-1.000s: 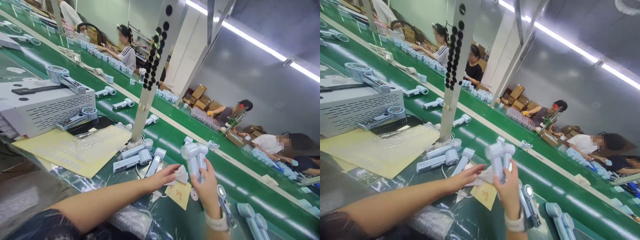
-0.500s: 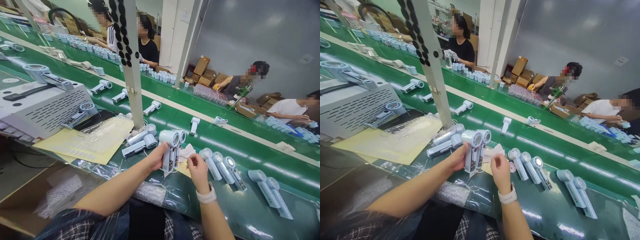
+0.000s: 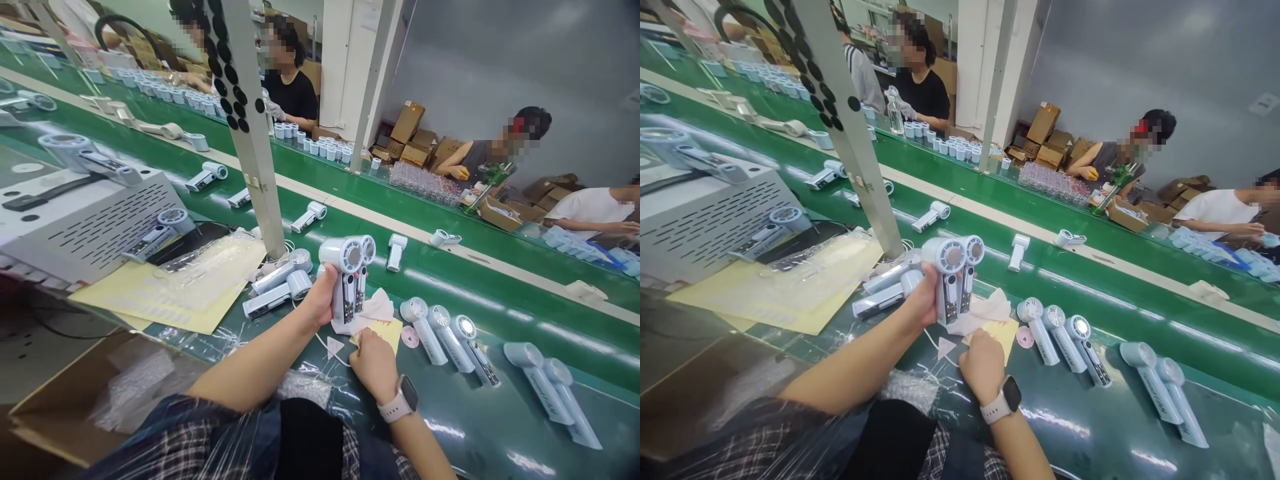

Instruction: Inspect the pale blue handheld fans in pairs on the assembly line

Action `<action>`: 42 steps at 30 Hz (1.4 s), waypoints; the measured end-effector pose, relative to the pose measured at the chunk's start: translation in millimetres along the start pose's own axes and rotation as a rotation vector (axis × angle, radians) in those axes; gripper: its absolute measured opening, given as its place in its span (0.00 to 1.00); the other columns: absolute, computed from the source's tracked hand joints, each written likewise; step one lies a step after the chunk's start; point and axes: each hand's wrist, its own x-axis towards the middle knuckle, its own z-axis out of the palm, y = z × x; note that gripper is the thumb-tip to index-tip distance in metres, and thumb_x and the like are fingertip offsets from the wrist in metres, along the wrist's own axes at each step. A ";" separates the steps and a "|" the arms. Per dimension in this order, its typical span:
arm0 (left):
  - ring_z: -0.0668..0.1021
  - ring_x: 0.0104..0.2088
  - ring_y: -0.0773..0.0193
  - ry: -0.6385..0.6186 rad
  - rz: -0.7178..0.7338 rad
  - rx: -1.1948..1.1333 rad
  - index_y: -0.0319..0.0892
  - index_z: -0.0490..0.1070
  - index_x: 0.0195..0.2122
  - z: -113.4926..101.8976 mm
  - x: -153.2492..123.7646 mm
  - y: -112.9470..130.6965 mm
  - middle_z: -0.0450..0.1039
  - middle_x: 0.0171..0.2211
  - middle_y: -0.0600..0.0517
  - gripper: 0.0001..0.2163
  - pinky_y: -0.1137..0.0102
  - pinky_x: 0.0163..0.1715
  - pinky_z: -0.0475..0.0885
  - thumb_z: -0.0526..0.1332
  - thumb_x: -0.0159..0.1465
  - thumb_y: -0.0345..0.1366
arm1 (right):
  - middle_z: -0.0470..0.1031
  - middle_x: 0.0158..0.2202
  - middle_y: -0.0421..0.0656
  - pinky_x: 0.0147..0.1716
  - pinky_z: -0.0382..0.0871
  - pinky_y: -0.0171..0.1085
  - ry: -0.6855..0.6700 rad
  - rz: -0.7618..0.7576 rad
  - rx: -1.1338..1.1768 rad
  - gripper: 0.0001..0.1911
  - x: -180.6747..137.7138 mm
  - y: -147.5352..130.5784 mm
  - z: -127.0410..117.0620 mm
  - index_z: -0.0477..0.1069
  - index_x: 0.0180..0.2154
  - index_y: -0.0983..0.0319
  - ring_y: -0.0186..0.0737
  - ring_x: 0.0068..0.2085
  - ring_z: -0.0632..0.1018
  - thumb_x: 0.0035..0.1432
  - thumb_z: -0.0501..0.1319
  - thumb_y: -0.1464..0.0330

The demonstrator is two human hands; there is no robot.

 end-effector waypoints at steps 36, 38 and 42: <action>0.83 0.39 0.52 -0.071 0.068 -0.261 0.40 0.74 0.25 -2.1 -14.5 -9.9 0.81 0.42 0.46 0.32 0.61 0.38 0.80 0.67 0.46 0.70 | 0.74 0.34 0.43 0.36 0.70 0.38 0.020 -0.348 1.039 0.20 -17.8 -26.2 -15.3 0.74 0.36 0.59 0.40 0.34 0.74 0.73 0.52 0.55; 0.82 0.42 0.50 -0.050 0.050 -0.314 0.41 0.72 0.24 -0.5 -13.0 -5.4 0.80 0.42 0.47 0.31 0.59 0.40 0.80 0.68 0.47 0.69 | 0.76 0.40 0.47 0.43 0.71 0.41 0.067 -0.403 1.018 0.20 -17.0 -25.9 -18.4 0.72 0.32 0.59 0.44 0.41 0.76 0.73 0.52 0.56; 0.81 0.47 0.48 -0.065 0.070 -0.294 0.41 0.70 0.23 0.4 -10.5 2.7 0.80 0.42 0.46 0.31 0.57 0.44 0.79 0.67 0.47 0.69 | 0.77 0.35 0.45 0.41 0.70 0.39 0.023 -0.301 1.045 0.20 -10.3 -23.1 -19.9 0.70 0.30 0.59 0.42 0.38 0.77 0.73 0.53 0.57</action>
